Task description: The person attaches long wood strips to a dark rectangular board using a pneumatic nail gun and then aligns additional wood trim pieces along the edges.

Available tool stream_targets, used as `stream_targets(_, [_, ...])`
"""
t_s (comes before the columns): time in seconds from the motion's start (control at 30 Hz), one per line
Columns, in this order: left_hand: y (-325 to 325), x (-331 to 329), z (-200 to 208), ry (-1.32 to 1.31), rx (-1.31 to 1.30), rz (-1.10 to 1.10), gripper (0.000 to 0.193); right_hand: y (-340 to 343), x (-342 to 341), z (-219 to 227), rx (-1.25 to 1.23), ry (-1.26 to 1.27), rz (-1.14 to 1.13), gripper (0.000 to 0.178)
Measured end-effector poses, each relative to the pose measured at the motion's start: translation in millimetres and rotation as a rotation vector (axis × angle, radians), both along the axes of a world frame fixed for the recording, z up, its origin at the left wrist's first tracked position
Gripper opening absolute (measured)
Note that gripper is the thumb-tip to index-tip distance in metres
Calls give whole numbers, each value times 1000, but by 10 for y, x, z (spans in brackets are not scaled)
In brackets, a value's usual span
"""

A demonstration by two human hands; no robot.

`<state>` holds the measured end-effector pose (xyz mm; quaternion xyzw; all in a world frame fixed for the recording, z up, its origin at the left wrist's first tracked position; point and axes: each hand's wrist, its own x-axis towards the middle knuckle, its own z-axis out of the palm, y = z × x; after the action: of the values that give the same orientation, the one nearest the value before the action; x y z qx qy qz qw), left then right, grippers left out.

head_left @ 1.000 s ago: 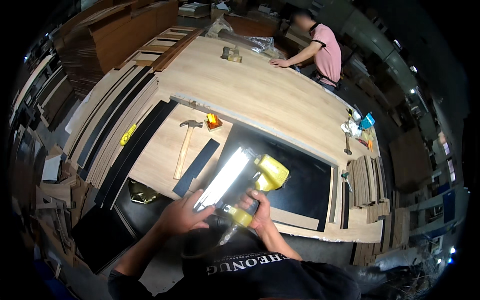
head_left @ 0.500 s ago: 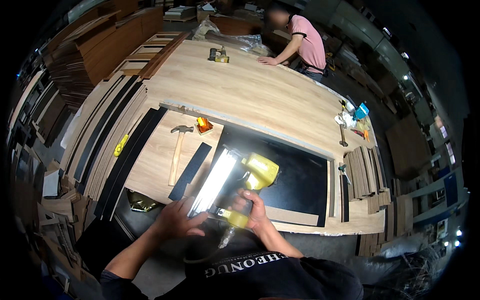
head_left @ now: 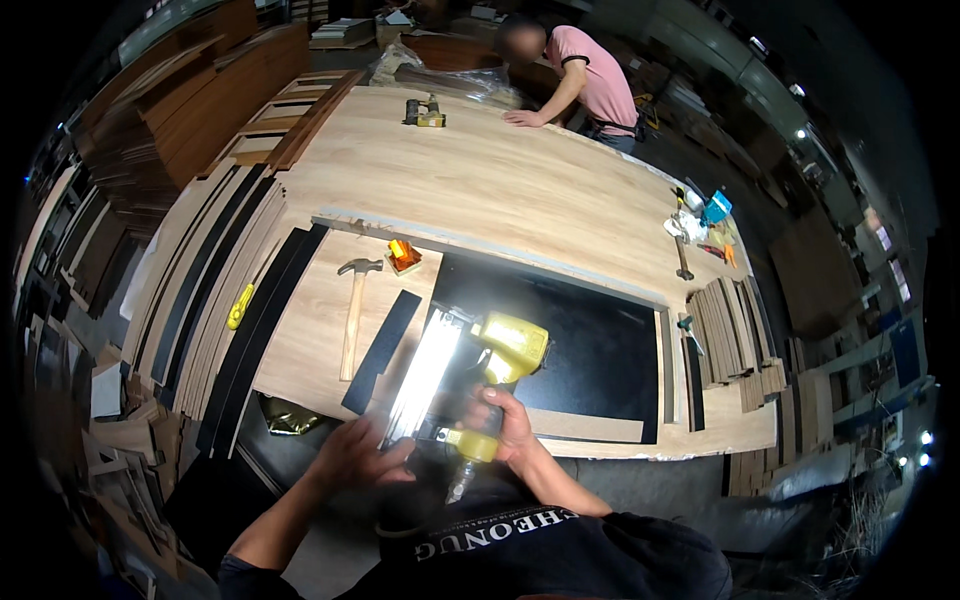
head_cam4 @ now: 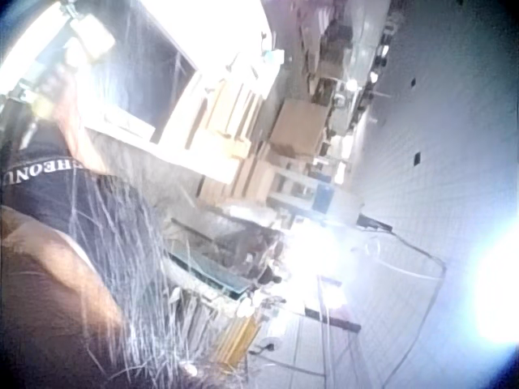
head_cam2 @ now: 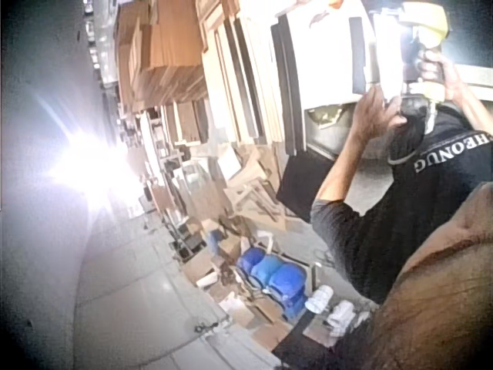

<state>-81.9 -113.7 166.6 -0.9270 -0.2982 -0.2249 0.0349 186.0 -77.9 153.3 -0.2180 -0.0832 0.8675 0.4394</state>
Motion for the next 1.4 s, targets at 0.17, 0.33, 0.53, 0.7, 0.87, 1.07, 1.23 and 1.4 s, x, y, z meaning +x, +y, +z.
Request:
stream_targets(0.17, [-52,12,34,-25,-1,16,35,11,-11,4,8,-38,-19,12])
stream_targets(0.33, [-128,38,-78,-225,120,60,32,24,-30,-122,-14,86,-29,14])
stream_targets(0.53, [-312,38,-519,-275,-241,178,28,20,-74,-192,-59,236,-22,9])
stream_targets(0.7, [-301,197,-135,-416,-48,256,28,33,-69,-267,-54,258,-67,10])
stream_targets(0.87, [-614,108,-537,-535,-121,361,27,51,-65,-168,-70,188,-128,12])
stream_targets(1.07, [-817,169,-398,-709,-261,670,23,74,39,-251,-25,88,-183,12])
stream_targets(1.23, [-947,37,-445,-761,-370,738,22,60,64,-281,-152,52,-244,10])
stream_targets(1.4, [-1042,-12,-576,-754,-453,834,21,33,95,-240,-241,-19,-282,10])
